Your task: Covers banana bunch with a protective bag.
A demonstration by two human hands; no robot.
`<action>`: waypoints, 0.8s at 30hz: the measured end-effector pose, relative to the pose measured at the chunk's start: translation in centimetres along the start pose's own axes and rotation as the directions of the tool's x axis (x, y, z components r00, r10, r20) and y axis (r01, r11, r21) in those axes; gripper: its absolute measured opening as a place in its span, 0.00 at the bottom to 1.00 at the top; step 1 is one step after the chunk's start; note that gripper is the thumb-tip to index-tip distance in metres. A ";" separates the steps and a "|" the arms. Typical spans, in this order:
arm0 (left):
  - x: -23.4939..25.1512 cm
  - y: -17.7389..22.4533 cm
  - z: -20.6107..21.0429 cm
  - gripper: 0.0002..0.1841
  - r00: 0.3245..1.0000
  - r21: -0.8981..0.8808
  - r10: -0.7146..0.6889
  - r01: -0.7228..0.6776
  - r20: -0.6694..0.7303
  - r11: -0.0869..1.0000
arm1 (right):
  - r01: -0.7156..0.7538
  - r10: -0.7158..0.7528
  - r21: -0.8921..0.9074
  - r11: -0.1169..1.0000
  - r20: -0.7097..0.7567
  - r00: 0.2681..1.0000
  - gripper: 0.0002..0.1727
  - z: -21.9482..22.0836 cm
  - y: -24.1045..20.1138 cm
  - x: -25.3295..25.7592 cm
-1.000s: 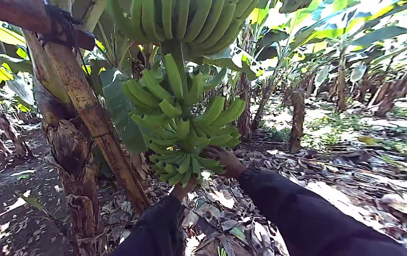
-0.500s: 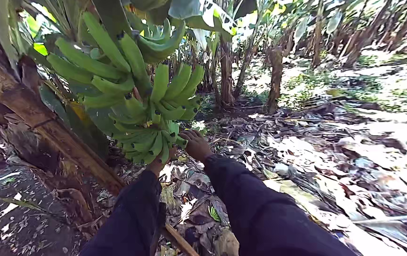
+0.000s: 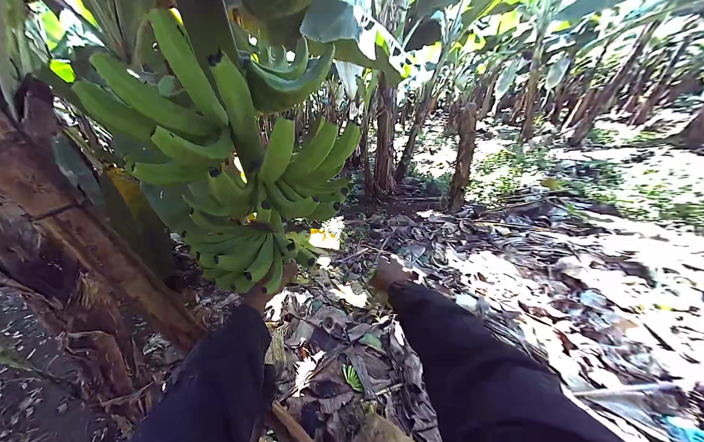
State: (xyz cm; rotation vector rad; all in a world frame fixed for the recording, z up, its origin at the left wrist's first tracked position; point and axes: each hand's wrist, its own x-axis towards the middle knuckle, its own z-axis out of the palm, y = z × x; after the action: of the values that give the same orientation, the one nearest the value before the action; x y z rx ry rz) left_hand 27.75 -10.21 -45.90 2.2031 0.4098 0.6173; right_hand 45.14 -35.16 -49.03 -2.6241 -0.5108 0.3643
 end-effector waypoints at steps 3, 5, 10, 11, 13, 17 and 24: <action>0.1 1.7 0.7 0.25 0.998 -0.066 0.033 -0.030 0.044 0.997 | 0.471 -0.450 0.101 0.876 -0.181 0.875 0.37 -1.0 -4.9 1.0; 0.0 3.2 0.9 0.26 0.997 -0.078 0.043 -0.038 0.063 0.996 | 0.688 -0.666 0.058 0.724 -0.203 0.718 0.43 -2.1 -9.2 -0.4; -0.9 4.6 0.1 0.22 0.994 -0.167 0.018 0.000 0.105 0.986 | 0.870 -0.868 -0.002 0.492 -0.070 0.491 0.37 -2.3 -14.1 -1.2; -1.5 5.8 -0.6 0.21 0.989 -0.188 -0.014 0.041 0.146 0.981 | 0.876 -0.875 -0.015 0.482 -0.040 0.482 0.36 -2.5 -14.5 -1.2; -1.5 5.7 -0.9 0.19 0.989 -0.184 0.026 0.002 0.146 0.983 | 0.863 -0.869 -0.123 0.490 0.009 0.495 0.41 -2.9 -15.3 -1.4; -2.9 6.3 -1.5 0.23 0.984 0.061 -0.112 0.104 0.142 0.993 | 0.792 -0.829 -0.351 0.499 0.075 0.555 0.43 -3.7 -16.0 -2.0; -1.5 1.6 -0.8 0.22 0.979 -0.058 -0.153 0.161 0.132 0.985 | 0.637 -0.707 -0.455 0.623 0.023 0.707 0.58 -5.2 -11.3 -3.9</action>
State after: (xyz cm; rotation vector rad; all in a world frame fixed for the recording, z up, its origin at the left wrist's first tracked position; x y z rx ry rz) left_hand 26.23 -11.48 -44.66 2.1074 0.4834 0.3977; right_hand 40.06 -29.29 -38.57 -2.5582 -1.6192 -0.2434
